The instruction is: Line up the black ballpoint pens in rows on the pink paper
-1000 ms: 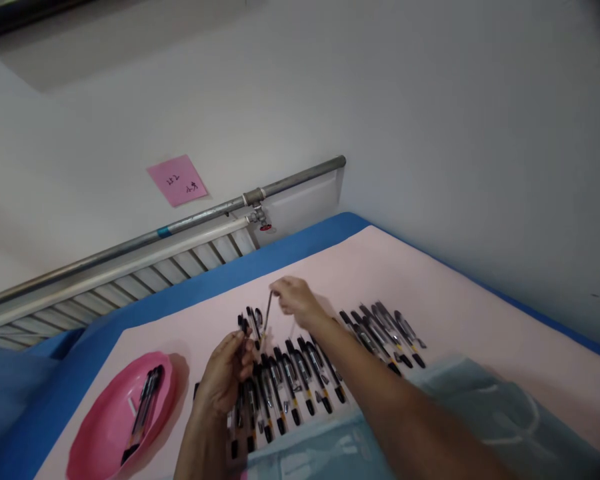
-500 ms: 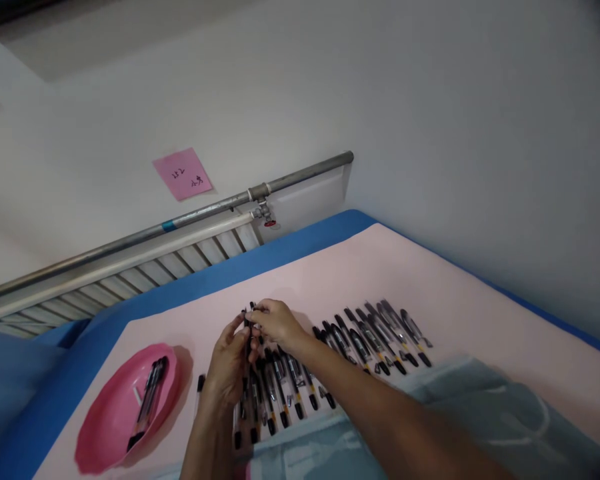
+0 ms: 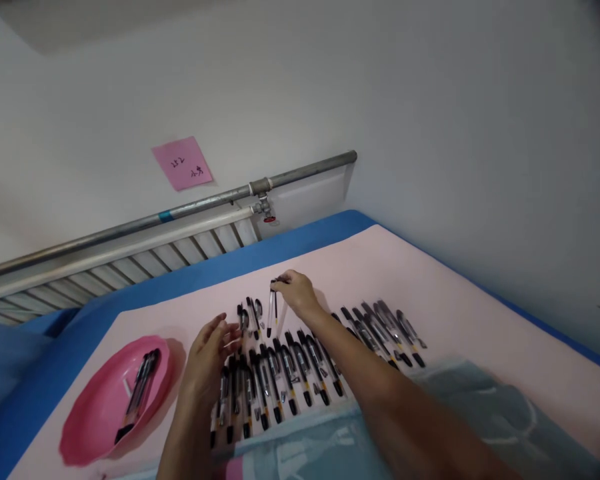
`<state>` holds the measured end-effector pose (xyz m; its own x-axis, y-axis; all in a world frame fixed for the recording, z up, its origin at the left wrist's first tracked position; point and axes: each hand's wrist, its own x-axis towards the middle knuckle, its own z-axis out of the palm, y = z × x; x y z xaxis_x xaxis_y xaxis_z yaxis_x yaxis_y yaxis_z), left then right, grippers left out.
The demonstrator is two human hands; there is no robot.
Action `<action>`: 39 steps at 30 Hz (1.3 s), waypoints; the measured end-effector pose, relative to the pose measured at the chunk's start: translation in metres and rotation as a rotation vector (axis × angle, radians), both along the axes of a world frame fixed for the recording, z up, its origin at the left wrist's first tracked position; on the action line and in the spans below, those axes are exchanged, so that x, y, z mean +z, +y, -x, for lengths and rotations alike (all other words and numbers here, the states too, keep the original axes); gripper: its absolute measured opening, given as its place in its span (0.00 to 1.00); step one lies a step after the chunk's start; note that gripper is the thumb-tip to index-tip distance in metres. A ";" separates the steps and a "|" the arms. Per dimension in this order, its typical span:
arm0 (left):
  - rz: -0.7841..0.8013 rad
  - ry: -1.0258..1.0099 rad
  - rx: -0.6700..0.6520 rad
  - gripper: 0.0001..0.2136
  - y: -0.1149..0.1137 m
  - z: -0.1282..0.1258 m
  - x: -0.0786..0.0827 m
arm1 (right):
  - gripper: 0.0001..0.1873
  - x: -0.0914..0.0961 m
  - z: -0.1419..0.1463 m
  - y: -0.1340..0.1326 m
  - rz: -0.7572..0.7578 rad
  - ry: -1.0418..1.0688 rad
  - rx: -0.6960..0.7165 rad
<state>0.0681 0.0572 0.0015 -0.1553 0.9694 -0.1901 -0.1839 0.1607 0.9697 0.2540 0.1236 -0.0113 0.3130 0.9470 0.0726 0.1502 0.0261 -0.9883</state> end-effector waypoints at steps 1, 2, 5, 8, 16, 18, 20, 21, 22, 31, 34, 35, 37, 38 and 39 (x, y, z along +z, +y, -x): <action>0.007 0.005 0.016 0.19 -0.001 0.003 -0.001 | 0.05 -0.003 -0.001 0.002 0.004 -0.016 -0.006; 0.015 0.008 0.025 0.18 -0.002 0.004 -0.002 | 0.04 -0.005 0.000 0.004 0.006 -0.036 -0.011; 0.044 -0.002 0.018 0.18 -0.006 0.003 -0.001 | 0.04 -0.012 0.006 0.008 0.019 -0.106 -0.030; 0.077 0.007 0.006 0.18 -0.007 -0.004 0.001 | 0.04 -0.018 0.011 0.011 0.047 -0.184 -0.038; 0.083 0.093 -0.062 0.18 -0.006 -0.014 -0.001 | 0.04 -0.022 0.016 0.011 0.140 -0.398 0.066; 0.087 0.091 -0.043 0.18 -0.007 -0.012 -0.002 | 0.04 -0.020 0.016 0.009 0.164 -0.447 0.098; 0.084 0.088 -0.035 0.18 -0.007 -0.010 -0.002 | 0.05 -0.017 0.014 0.007 0.184 -0.492 0.124; 0.078 0.089 -0.036 0.18 -0.007 -0.009 -0.002 | 0.06 -0.016 0.012 0.007 0.191 -0.514 0.134; 0.073 0.093 -0.039 0.18 -0.007 -0.008 -0.001 | 0.07 -0.014 0.010 0.007 0.196 -0.537 0.143; 0.077 0.128 -0.001 0.15 -0.005 -0.001 0.003 | 0.10 -0.010 -0.008 -0.001 0.246 -0.787 0.325; 0.071 0.131 0.007 0.15 -0.004 0.001 0.003 | 0.09 -0.005 -0.007 -0.005 0.302 -0.869 0.391; 0.068 0.129 0.011 0.15 -0.004 0.002 0.004 | 0.09 -0.002 -0.006 -0.007 0.324 -0.891 0.410; 0.061 0.127 0.013 0.15 -0.004 0.003 0.004 | 0.09 0.006 -0.004 -0.010 0.358 -0.925 0.440; 0.060 0.128 0.012 0.15 -0.004 0.003 0.004 | 0.09 0.009 -0.003 -0.013 0.369 -0.937 0.452; 0.060 0.130 0.012 0.15 -0.004 0.003 0.004 | 0.09 0.013 -0.002 -0.015 0.377 -0.946 0.462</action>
<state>0.0648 0.0532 0.0051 -0.1940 0.9548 -0.2253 -0.0595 0.2177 0.9742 0.2558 0.1090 0.0013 -0.1041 0.9698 -0.2208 0.8991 -0.0031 -0.4376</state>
